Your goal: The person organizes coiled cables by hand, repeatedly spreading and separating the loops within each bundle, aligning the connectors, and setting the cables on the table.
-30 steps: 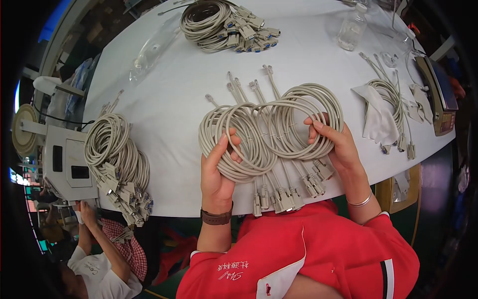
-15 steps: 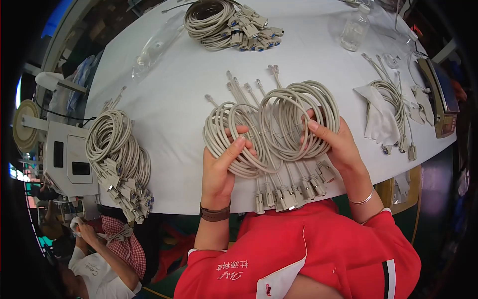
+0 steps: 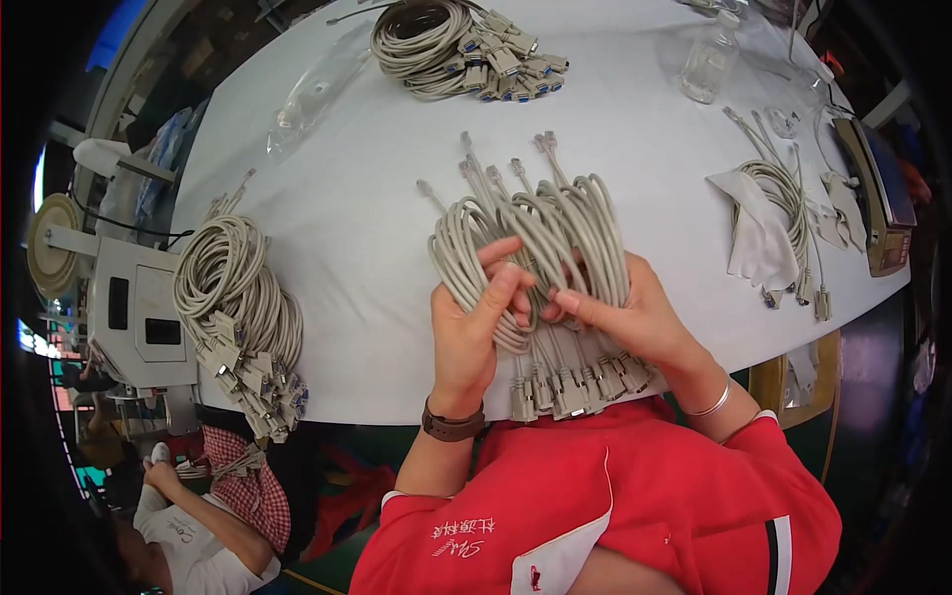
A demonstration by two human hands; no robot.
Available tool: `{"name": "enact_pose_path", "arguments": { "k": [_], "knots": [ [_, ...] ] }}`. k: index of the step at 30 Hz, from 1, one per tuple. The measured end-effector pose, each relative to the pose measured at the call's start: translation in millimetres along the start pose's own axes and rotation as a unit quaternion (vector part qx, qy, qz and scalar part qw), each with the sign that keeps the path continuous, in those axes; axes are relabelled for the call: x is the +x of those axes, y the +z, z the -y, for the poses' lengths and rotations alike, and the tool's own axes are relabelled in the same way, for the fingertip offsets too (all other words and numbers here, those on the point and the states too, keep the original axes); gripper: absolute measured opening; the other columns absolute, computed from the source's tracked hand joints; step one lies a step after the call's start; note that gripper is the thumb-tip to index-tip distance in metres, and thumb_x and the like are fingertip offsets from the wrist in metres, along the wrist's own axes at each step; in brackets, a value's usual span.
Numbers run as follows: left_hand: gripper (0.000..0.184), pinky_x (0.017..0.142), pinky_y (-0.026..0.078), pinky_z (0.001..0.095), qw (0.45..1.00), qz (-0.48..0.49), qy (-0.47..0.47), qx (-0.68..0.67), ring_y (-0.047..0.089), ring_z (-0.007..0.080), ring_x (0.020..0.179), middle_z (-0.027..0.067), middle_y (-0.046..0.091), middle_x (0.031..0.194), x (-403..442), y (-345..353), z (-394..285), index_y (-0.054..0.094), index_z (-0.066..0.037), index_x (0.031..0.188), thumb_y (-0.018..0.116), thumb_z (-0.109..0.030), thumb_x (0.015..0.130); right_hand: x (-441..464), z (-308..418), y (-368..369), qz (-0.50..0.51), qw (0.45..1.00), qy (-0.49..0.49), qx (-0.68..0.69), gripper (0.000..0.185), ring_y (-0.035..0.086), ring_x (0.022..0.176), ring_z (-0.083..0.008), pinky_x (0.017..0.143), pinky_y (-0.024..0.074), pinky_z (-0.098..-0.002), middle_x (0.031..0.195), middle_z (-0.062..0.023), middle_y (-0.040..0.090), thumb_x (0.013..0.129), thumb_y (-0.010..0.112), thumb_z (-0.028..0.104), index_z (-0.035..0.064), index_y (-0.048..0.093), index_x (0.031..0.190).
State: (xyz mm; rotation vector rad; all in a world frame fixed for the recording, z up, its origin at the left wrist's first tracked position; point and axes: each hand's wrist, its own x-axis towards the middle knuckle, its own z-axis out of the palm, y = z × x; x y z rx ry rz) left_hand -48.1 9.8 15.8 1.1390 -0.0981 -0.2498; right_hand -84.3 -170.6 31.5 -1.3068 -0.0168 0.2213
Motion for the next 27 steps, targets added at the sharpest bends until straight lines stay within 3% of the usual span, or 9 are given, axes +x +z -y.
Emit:
{"name": "enact_pose_path", "arguments": {
  "k": [4, 6, 9, 15, 27],
  "knots": [
    [0.033, 0.055, 0.045, 0.0239, 0.999, -0.043, 0.023, -0.020, 0.052, 0.0096, 0.061, 0.0050, 0.057, 0.074, 1, -26, -4, 0.049, 0.002, 0.122, 0.051, -0.021, 0.098, 3, -6, -28, -0.094, 0.995, -0.014, 0.002, 0.031, 0.062, 0.078, -0.0105, 0.070, 0.0499, -0.0255, 0.077, -0.0056, 0.065, 0.091, 0.061, 0.018, -0.0012, 0.055, 0.114],
    [0.035, 0.054, 0.045, 0.0258, 0.998, -0.047, 0.031, -0.018, 0.050, 0.0113, 0.059, 0.0053, 0.054, 0.071, -2, -34, 0, 0.048, 0.000, 0.122, 0.045, -0.027, 0.101, 0, -6, -30, -0.102, 0.995, -0.020, 0.009, 0.032, 0.061, 0.077, -0.0104, 0.071, 0.0490, -0.0255, 0.076, -0.0054, 0.065, 0.090, 0.061, 0.018, -0.0014, 0.056, 0.115],
    [0.032, 0.055, 0.046, 0.0276, 0.994, -0.051, 0.013, -0.094, 0.052, 0.0148, 0.059, 0.0057, 0.052, 0.069, -5, -34, -1, 0.047, 0.001, 0.119, 0.043, -0.026, 0.101, -4, -10, -31, -0.110, 0.994, -0.023, 0.014, 0.033, 0.061, 0.075, -0.0110, 0.073, 0.0476, -0.0257, 0.077, -0.0056, 0.065, 0.090, 0.061, 0.019, -0.0013, 0.057, 0.115],
    [0.025, 0.058, 0.049, 0.0303, 0.989, -0.067, -0.021, -0.132, 0.056, 0.0188, 0.063, 0.0066, 0.052, 0.069, -6, -48, -2, 0.050, 0.001, 0.113, 0.044, -0.018, 0.097, -7, -14, -37, -0.120, 0.992, -0.013, 0.037, 0.031, 0.062, 0.076, -0.0126, 0.072, 0.0481, -0.0266, 0.078, -0.0067, 0.064, 0.091, 0.061, 0.019, -0.0009, 0.057, 0.113],
    [0.018, 0.066, 0.055, 0.0338, 0.987, -0.054, -0.060, -0.136, 0.060, 0.0170, 0.071, 0.0080, 0.059, 0.081, -11, -56, -3, 0.055, -0.001, 0.106, 0.051, -0.014, 0.095, -6, -19, -48, -0.148, 0.983, -0.005, 0.112, 0.026, 0.065, 0.073, -0.0172, 0.069, 0.0518, -0.0295, 0.078, -0.0092, 0.065, 0.089, 0.063, 0.019, 0.0000, 0.058, 0.106]
  ]
}}
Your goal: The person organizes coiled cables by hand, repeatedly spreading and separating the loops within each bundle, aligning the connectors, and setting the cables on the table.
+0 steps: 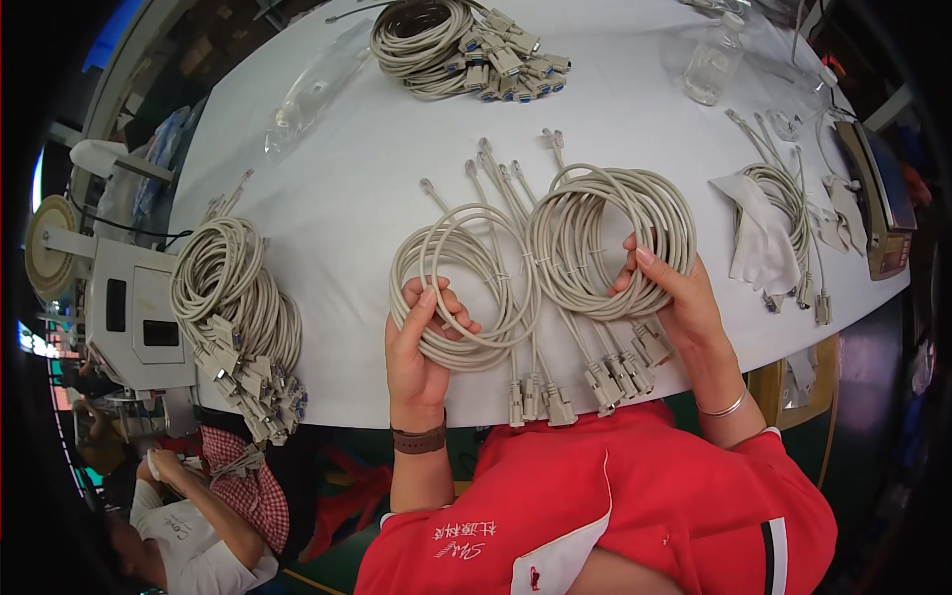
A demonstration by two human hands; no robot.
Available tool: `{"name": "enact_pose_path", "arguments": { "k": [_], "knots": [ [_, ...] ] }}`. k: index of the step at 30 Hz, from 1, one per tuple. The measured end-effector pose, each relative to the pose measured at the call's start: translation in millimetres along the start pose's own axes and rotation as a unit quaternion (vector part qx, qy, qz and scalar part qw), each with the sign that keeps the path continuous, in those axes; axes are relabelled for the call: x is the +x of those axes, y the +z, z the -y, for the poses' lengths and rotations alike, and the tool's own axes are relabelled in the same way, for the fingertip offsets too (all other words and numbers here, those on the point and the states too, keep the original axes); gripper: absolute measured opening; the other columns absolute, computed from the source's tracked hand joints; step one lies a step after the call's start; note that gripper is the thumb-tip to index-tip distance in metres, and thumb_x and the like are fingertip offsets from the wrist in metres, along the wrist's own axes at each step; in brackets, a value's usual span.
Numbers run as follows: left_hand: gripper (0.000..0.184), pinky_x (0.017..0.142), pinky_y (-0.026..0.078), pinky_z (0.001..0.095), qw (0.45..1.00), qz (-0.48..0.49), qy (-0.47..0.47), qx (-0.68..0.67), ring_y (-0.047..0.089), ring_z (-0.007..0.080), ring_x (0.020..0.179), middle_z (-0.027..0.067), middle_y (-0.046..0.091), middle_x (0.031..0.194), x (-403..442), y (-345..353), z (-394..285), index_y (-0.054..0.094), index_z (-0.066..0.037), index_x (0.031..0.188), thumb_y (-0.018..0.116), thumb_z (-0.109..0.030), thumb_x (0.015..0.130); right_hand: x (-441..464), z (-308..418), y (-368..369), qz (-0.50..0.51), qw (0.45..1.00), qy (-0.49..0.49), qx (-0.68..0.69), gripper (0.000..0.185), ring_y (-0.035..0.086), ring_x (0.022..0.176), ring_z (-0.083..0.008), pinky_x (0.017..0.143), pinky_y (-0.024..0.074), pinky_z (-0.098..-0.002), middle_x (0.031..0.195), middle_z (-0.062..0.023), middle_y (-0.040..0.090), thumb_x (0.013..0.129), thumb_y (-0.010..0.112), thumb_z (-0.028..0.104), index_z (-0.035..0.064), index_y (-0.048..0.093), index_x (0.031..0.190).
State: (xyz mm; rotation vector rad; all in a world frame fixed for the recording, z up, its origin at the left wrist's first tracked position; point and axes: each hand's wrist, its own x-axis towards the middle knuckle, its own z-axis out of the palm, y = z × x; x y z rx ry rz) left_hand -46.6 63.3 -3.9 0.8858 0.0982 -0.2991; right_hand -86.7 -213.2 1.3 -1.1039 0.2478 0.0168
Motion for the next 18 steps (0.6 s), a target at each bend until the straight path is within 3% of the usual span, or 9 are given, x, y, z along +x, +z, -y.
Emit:
{"name": "enact_pose_path", "arguments": {
  "k": [12, 15, 18],
  "knots": [
    [0.020, 0.066, 0.055, 0.0332, 0.996, -0.012, 0.013, 0.089, 0.058, 0.0155, 0.071, 0.0058, 0.056, 0.080, -2, 10, -1, 0.054, -0.001, 0.109, 0.049, -0.015, 0.096, -5, -2, 8, 0.007, 0.999, -0.013, -0.046, 0.027, 0.064, 0.072, -0.0148, 0.066, 0.0515, -0.0283, 0.083, -0.0067, 0.062, 0.088, 0.066, 0.016, -0.0013, 0.053, 0.104],
    [0.022, 0.070, 0.055, 0.0336, 0.990, 0.014, 0.028, 0.136, 0.061, 0.0169, 0.079, 0.0078, 0.060, 0.086, -2, 12, 1, 0.053, 0.001, 0.111, 0.049, -0.015, 0.096, -7, 1, 17, 0.034, 0.998, -0.006, -0.061, 0.028, 0.064, 0.073, -0.0135, 0.066, 0.0512, -0.0278, 0.084, -0.0065, 0.062, 0.086, 0.068, 0.015, -0.0007, 0.053, 0.103],
    [0.034, 0.080, 0.052, 0.0301, 0.983, 0.029, 0.044, 0.177, 0.062, 0.0172, 0.090, 0.0126, 0.062, 0.104, -5, 46, 8, 0.051, 0.004, 0.121, 0.050, -0.021, 0.098, -4, 8, 37, 0.117, 0.985, 0.023, -0.127, 0.031, 0.063, 0.077, -0.0131, 0.069, 0.0511, -0.0280, 0.087, -0.0065, 0.063, 0.084, 0.071, 0.015, -0.0005, 0.055, 0.105]
  ]
}}
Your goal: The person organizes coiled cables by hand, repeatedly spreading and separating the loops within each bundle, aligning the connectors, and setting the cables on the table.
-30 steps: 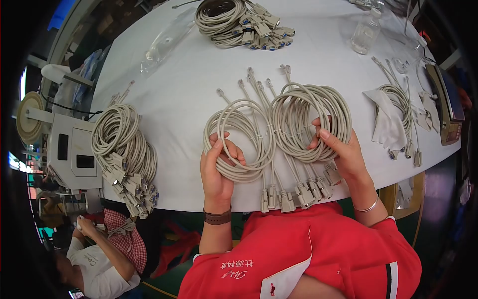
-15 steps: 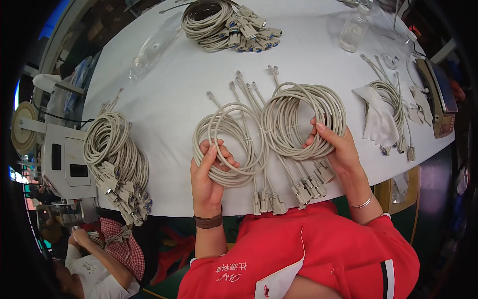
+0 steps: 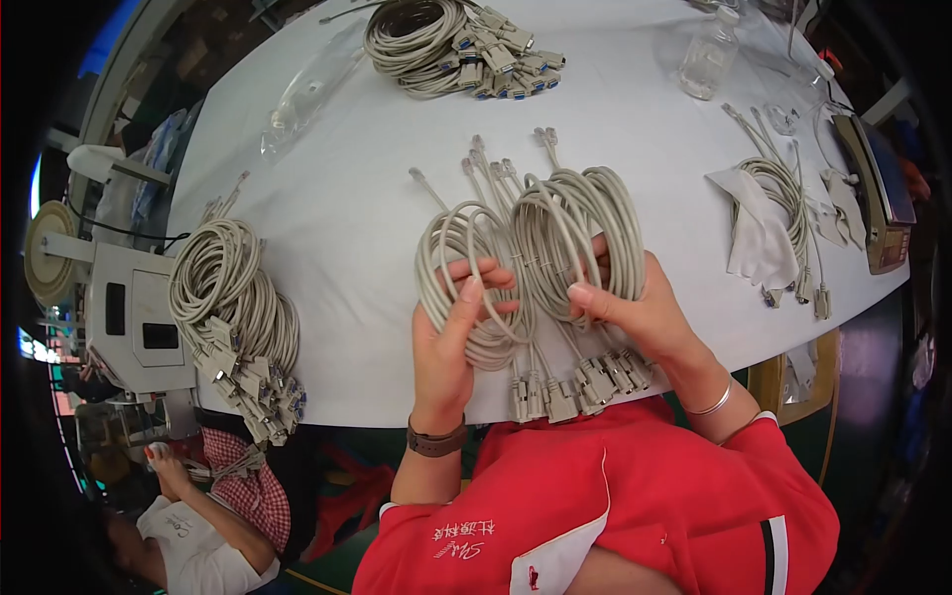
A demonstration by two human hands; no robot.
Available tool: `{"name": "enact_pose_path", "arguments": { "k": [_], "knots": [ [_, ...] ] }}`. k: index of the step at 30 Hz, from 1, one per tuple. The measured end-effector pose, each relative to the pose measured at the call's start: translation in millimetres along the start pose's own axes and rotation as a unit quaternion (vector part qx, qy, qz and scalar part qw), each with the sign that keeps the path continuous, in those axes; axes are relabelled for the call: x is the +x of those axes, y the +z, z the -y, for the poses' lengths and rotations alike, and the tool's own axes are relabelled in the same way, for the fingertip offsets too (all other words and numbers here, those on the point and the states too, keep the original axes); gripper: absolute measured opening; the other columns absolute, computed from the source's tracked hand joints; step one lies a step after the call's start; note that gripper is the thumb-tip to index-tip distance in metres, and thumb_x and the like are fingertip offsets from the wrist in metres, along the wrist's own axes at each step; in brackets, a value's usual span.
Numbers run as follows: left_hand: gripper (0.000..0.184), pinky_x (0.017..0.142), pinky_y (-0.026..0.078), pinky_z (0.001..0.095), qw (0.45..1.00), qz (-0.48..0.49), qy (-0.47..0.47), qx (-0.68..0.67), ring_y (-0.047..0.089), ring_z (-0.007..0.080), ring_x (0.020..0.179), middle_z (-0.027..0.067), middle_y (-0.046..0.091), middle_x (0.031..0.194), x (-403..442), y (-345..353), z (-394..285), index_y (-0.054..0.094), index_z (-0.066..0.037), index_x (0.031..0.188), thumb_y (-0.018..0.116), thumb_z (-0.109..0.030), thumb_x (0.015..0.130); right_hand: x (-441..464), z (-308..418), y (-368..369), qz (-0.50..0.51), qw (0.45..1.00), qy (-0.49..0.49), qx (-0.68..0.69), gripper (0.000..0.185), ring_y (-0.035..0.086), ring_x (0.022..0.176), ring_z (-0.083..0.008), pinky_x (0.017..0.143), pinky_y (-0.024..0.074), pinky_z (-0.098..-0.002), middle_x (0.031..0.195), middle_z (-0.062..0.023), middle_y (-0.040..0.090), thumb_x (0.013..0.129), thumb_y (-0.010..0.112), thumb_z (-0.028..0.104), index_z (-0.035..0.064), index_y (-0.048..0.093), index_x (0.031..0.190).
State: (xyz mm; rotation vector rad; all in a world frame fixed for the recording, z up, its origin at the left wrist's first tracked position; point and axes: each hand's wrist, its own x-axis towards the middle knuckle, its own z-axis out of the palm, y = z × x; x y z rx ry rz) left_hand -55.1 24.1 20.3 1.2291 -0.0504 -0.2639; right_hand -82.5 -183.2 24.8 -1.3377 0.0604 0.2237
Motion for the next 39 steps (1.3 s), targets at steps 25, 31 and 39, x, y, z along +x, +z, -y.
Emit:
{"name": "enact_pose_path", "arguments": {
  "k": [25, 31, 39],
  "knots": [
    [0.041, 0.049, 0.039, 0.0217, 0.994, -0.084, 0.007, 0.063, 0.048, 0.0109, 0.050, 0.0029, 0.052, 0.063, 2, -56, 4, 0.058, 0.002, 0.101, 0.034, -0.031, 0.101, -10, -7, -19, -0.028, 1.000, -0.001, 0.009, 0.024, 0.066, 0.081, -0.0168, 0.071, 0.0529, -0.0291, 0.083, -0.0115, 0.068, 0.083, 0.069, 0.012, -0.0026, 0.059, 0.100],
    [0.040, 0.047, 0.036, 0.0224, 0.998, -0.067, -0.003, -0.022, 0.043, 0.0095, 0.049, 0.0007, 0.047, 0.060, 4, -53, -5, 0.059, 0.002, 0.096, 0.035, -0.028, 0.100, -9, -7, -15, -0.028, 1.000, 0.009, -0.003, 0.032, 0.067, 0.082, -0.0209, 0.077, 0.0536, -0.0344, 0.088, -0.0120, 0.067, 0.081, 0.072, 0.016, -0.0029, 0.059, 0.103],
    [0.030, 0.055, 0.036, 0.0216, 0.965, 0.062, 0.084, 0.240, 0.045, 0.0054, 0.063, -0.0004, 0.049, 0.071, 28, 11, -5, 0.064, 0.002, 0.098, 0.060, -0.027, 0.094, 5, -5, 35, 0.085, 0.994, -0.018, -0.068, 0.035, 0.060, 0.092, -0.0129, 0.081, 0.0492, -0.0281, 0.102, -0.0083, 0.066, 0.081, 0.074, 0.015, -0.0005, 0.060, 0.109]
  ]
}}
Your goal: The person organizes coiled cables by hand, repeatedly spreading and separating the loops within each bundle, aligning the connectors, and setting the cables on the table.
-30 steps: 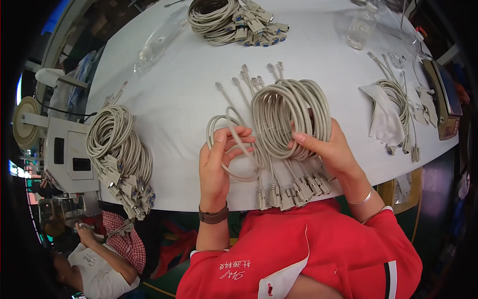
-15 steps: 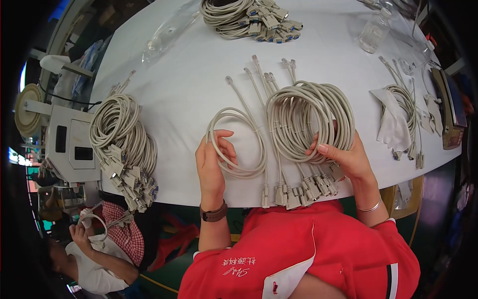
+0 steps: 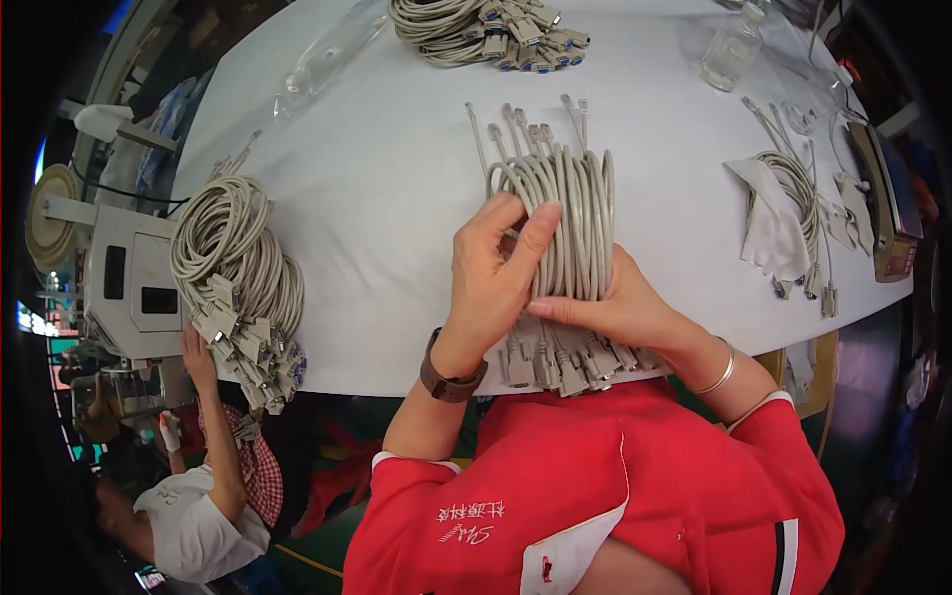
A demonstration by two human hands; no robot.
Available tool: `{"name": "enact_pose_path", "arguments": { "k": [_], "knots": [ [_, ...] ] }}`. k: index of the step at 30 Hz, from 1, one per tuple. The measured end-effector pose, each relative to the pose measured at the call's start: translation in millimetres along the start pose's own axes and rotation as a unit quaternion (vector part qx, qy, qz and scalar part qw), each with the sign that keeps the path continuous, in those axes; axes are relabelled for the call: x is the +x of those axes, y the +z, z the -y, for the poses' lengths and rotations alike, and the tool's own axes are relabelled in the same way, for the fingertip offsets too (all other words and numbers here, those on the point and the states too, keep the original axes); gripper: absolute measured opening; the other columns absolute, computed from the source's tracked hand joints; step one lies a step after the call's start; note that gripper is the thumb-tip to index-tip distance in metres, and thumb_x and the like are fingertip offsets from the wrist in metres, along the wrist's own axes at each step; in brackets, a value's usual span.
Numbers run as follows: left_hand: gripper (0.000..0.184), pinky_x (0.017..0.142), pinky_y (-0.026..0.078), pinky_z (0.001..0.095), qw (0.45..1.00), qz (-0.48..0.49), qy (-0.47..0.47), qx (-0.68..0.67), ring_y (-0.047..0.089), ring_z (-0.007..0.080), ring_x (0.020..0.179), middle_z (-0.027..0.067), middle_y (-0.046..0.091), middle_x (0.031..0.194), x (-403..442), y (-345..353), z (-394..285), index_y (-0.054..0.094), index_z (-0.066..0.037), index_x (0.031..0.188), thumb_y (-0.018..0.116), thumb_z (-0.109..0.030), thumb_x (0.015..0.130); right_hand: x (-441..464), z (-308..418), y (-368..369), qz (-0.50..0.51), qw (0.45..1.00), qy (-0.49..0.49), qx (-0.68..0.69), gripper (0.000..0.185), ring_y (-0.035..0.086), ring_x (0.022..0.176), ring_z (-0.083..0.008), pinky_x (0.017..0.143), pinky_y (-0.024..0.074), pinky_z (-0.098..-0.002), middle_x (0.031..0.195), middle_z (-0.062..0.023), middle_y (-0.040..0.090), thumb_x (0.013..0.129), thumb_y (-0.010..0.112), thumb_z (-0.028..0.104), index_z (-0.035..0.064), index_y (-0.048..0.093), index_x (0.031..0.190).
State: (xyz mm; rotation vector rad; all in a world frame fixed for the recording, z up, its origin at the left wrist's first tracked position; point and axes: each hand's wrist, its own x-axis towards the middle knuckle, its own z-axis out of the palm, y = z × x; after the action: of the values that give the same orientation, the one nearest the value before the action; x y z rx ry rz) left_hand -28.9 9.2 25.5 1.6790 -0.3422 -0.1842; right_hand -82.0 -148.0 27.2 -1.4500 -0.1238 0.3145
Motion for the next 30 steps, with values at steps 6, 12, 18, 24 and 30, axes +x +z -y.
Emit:
{"name": "enact_pose_path", "arguments": {
  "k": [6, 12, 18, 24, 30],
  "knots": [
    [0.037, 0.074, 0.047, 0.0245, 0.999, 0.024, -0.037, -0.001, 0.057, 0.0099, 0.082, 0.0052, 0.058, 0.092, -17, -41, 12, 0.060, 0.002, 0.114, 0.066, -0.024, 0.089, 20, 32, -47, -0.030, 0.980, 0.018, 0.196, 0.030, 0.068, 0.086, -0.0210, 0.080, 0.0537, -0.0318, 0.094, -0.0098, 0.066, 0.082, 0.071, 0.013, 0.0005, 0.057, 0.105],
    [0.053, 0.089, 0.049, 0.0317, 0.925, 0.196, -0.189, -0.267, 0.061, 0.0216, 0.106, 0.0154, 0.062, 0.115, -2, 11, 29, 0.047, 0.004, 0.129, 0.070, -0.010, 0.083, 32, 65, -28, 0.017, 0.966, -0.020, 0.256, 0.031, 0.067, 0.095, -0.0252, 0.083, 0.0546, -0.0344, 0.096, -0.0110, 0.066, 0.084, 0.069, 0.011, -0.0005, 0.055, 0.110],
    [0.056, 0.099, 0.047, 0.0370, 0.853, 0.371, -0.208, -0.303, 0.056, 0.0261, 0.118, 0.0184, 0.057, 0.125, 4, 42, 24, 0.042, 0.005, 0.134, 0.065, -0.001, 0.083, 76, 79, -74, 0.008, 0.906, 0.010, 0.422, 0.028, 0.067, 0.089, -0.0239, 0.085, 0.0564, -0.0387, 0.099, -0.0141, 0.064, 0.086, 0.061, 0.001, -0.0072, 0.052, 0.112],
    [0.063, 0.104, 0.042, 0.0382, 0.811, 0.392, -0.205, -0.384, 0.050, 0.0280, 0.125, 0.0208, 0.050, 0.134, -3, 33, 16, 0.035, 0.005, 0.138, 0.063, 0.000, 0.082, 85, 63, -113, -0.061, 0.858, 0.008, 0.509, 0.023, 0.066, 0.085, -0.0238, 0.088, 0.0574, -0.0408, 0.094, -0.0162, 0.063, 0.088, 0.056, -0.005, -0.0108, 0.051, 0.109],
    [0.052, 0.096, 0.048, 0.0341, 0.858, 0.351, -0.228, -0.297, 0.058, 0.0235, 0.114, 0.0192, 0.057, 0.126, -4, 27, 22, 0.041, 0.007, 0.134, 0.060, -0.005, 0.086, 78, 57, -120, -0.037, 0.881, -0.011, 0.471, 0.024, 0.066, 0.084, -0.0211, 0.085, 0.0580, -0.0391, 0.095, -0.0146, 0.062, 0.089, 0.055, -0.003, -0.0106, 0.050, 0.111]
  ]
}}
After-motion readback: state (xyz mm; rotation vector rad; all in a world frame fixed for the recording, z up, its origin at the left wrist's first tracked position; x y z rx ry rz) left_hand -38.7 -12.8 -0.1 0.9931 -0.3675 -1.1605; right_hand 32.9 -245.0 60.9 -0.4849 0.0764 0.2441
